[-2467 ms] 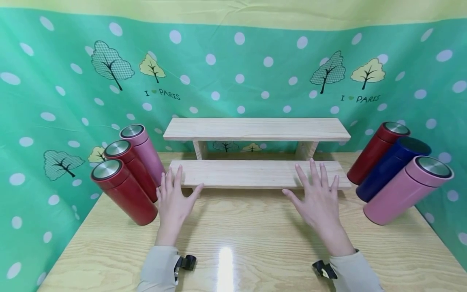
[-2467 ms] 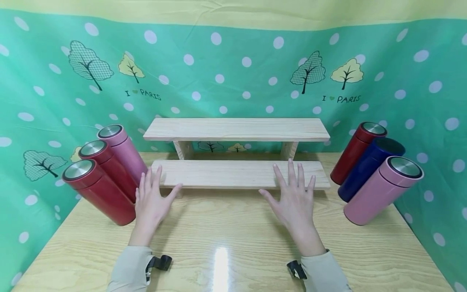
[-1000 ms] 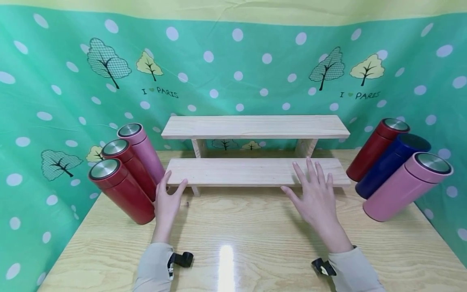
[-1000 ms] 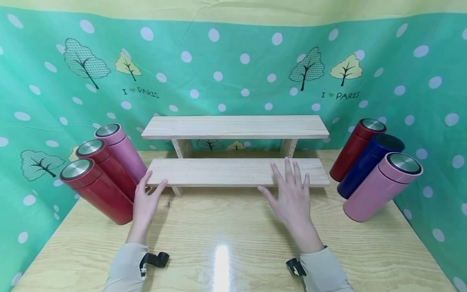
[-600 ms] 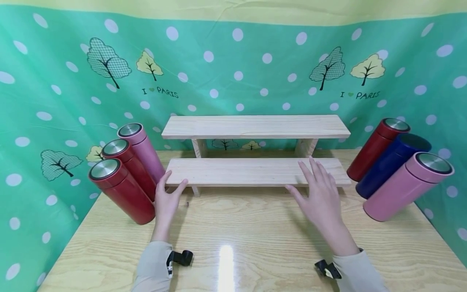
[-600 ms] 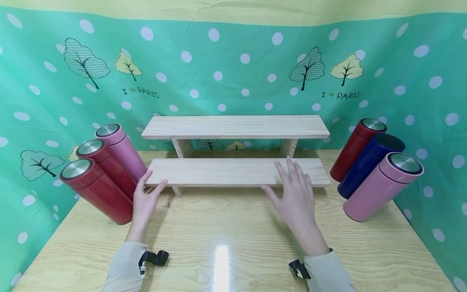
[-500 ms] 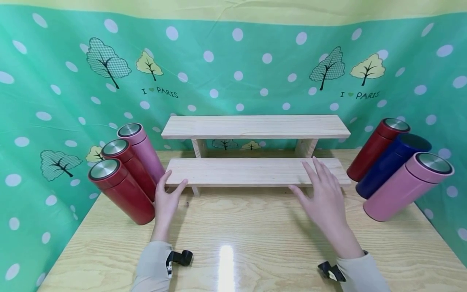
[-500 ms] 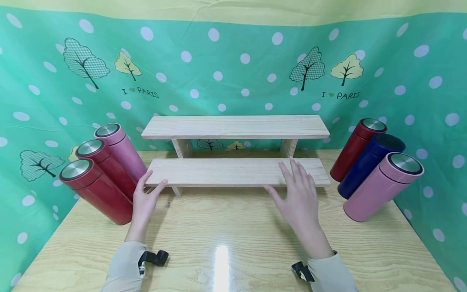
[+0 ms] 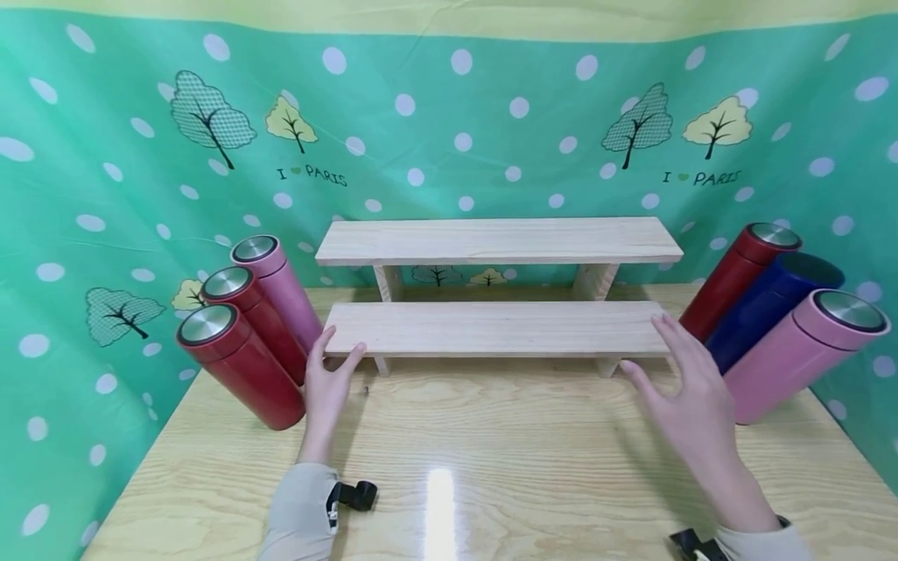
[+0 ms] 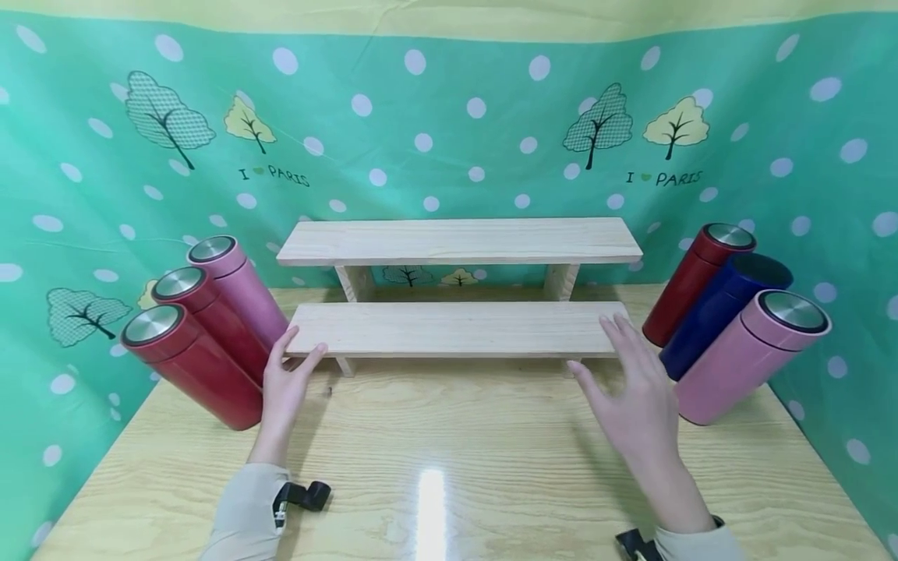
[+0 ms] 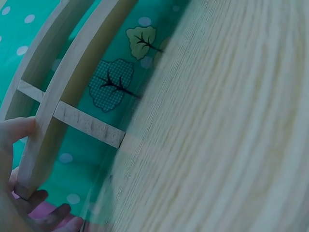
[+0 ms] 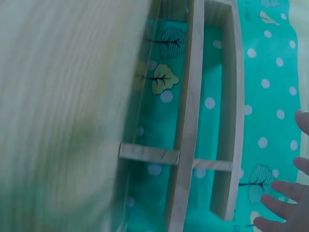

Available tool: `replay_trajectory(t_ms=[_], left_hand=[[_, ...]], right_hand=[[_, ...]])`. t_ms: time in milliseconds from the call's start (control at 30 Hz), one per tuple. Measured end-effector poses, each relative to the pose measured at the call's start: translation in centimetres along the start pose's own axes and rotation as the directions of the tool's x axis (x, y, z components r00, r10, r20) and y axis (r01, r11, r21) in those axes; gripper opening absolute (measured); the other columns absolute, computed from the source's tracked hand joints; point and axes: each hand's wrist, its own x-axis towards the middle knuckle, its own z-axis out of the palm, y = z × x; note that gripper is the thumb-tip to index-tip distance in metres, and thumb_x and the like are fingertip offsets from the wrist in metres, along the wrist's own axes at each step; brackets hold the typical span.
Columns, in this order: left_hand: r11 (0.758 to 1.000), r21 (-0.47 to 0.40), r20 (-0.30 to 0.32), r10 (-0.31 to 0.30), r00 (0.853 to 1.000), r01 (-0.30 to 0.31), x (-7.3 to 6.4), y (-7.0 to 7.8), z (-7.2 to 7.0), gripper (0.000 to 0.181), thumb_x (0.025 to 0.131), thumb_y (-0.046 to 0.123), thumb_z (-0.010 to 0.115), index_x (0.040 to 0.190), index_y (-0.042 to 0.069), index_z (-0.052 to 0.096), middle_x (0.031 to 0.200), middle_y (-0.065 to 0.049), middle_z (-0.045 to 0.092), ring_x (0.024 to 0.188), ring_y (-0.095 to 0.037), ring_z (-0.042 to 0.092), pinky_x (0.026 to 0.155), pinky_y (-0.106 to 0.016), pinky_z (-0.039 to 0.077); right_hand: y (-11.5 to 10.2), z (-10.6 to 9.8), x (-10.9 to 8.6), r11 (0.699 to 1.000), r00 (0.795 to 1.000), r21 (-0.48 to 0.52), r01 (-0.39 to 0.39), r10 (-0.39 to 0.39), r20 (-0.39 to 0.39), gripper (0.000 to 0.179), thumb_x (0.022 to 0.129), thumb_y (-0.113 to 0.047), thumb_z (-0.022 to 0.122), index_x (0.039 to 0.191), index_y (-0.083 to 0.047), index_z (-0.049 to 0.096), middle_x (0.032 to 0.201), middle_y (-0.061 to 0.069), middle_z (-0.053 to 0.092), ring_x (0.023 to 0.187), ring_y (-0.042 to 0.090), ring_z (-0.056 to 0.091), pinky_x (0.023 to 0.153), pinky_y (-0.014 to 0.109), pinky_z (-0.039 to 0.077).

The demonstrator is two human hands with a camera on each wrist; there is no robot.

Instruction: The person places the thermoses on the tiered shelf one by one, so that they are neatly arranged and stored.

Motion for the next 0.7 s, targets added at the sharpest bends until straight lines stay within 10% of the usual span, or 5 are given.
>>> replay_trajectory(t_ms=[133, 400, 700], left_hand=[[1.0, -0.005, 0.015, 0.009, 1.0, -0.008, -0.1, 0.0, 0.1, 0.076, 0.088, 0.047, 0.073, 0.152, 0.023, 0.041, 0.157, -0.009, 0.035, 0.141, -0.032, 0.033, 0.113, -0.06, 0.012], [1.0, -0.019, 0.016, -0.007, 1.0, 0.007, -0.1, -0.1, 0.1, 0.076, 0.088, 0.047, 0.073, 0.152, 0.023, 0.04, 0.157, -0.009, 0.033, 0.142, -0.032, 0.032, 0.114, -0.057, 0.015], [0.998, -0.059, 0.008, -0.002, 1.0, 0.003, 0.0, -0.3, 0.1, 0.078, 0.089, 0.043, 0.074, 0.153, 0.02, 0.037, 0.157, -0.01, 0.034, 0.139, -0.03, 0.037, 0.111, -0.048, 0.03]], right_hand=[[0.9, -1.5, -0.9, 0.994, 0.997, 0.094, -0.047, 0.052, -0.057, 0.066, 0.082, -0.013, 0.081, 0.143, -0.015, 0.055, 0.146, 0.006, 0.051, 0.136, 0.011, 0.043, 0.102, 0.014, 0.032], [3.2, -3.7, -2.1, 0.992, 0.979, 0.122, 0.013, 0.012, -0.203, 0.07, 0.087, -0.051, 0.072, 0.131, 0.002, 0.061, 0.137, 0.012, 0.059, 0.131, 0.004, 0.048, 0.107, 0.016, 0.032], [5.3, -6.4, -3.6, 0.994, 0.975, 0.058, -0.097, 0.106, -0.195, 0.057, 0.086, -0.024, 0.08, 0.136, -0.006, 0.06, 0.136, -0.011, 0.058, 0.124, -0.006, 0.048, 0.104, 0.013, 0.033]])
